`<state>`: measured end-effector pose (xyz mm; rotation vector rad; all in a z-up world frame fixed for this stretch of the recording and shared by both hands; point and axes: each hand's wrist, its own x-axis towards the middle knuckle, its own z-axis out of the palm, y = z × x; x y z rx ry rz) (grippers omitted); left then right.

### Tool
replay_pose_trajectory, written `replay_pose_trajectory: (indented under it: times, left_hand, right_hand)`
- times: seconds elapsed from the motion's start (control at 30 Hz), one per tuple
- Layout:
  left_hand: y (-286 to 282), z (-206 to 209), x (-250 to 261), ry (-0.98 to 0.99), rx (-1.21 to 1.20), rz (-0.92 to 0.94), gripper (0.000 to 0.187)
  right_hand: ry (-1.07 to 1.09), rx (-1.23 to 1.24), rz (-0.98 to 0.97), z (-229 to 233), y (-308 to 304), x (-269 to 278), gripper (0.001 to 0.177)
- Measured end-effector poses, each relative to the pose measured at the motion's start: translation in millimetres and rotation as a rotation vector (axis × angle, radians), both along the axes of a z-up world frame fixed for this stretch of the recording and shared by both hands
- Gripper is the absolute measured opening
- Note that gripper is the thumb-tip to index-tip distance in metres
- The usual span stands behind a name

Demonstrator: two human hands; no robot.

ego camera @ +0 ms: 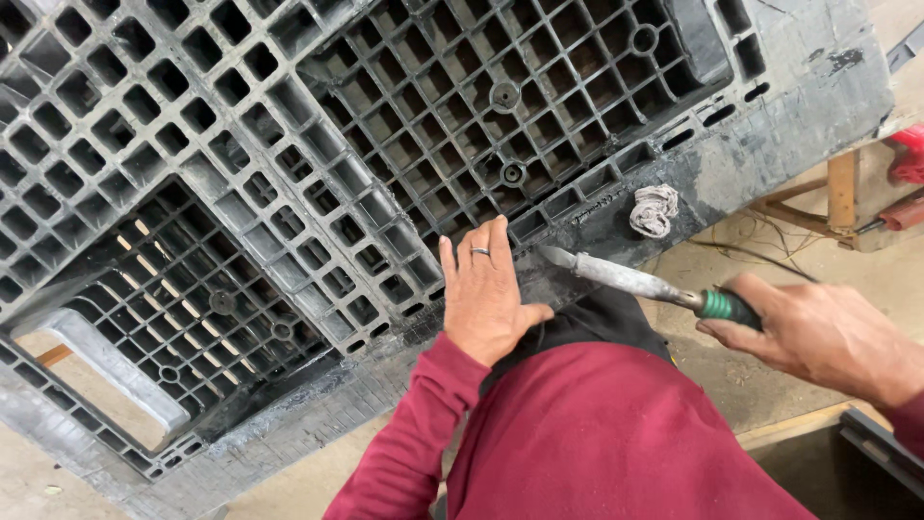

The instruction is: The person repairs a black plastic pallet by using a soldering iron to melt and fuse the plastic edges together.

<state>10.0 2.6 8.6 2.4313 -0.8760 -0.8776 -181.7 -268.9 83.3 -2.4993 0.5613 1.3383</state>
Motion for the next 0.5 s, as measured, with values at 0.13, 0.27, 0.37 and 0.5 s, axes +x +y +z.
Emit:
replay_pose_trajectory:
  times: [0.13, 0.27, 0.37, 0.5]
  left_hand:
    - [15.2, -11.8, 27.7, 0.121, -0.205, -0.012, 0.065]
    - [4.2, -27.5, 41.2, 0.201, -0.183, 0.020, 0.032]
    - [-2.4, -31.9, 41.9, 0.128, -0.235, 0.016, 0.027]
    - [-0.3, -32.3, 38.8, 0.111, -0.233, 0.038, 0.026]
  right_hand:
    - [-0.045, 0.019, -0.160, 7.6, 6.9, -10.1, 0.050]
    - [-0.008, 0.009, -0.134, 7.6, 11.7, -1.8, 0.048]
    - [-0.011, 0.014, -0.137, 8.6, 15.1, 5.0, 0.049]
    - [0.015, 0.011, -0.070, 6.3, 14.3, 7.0, 0.047]
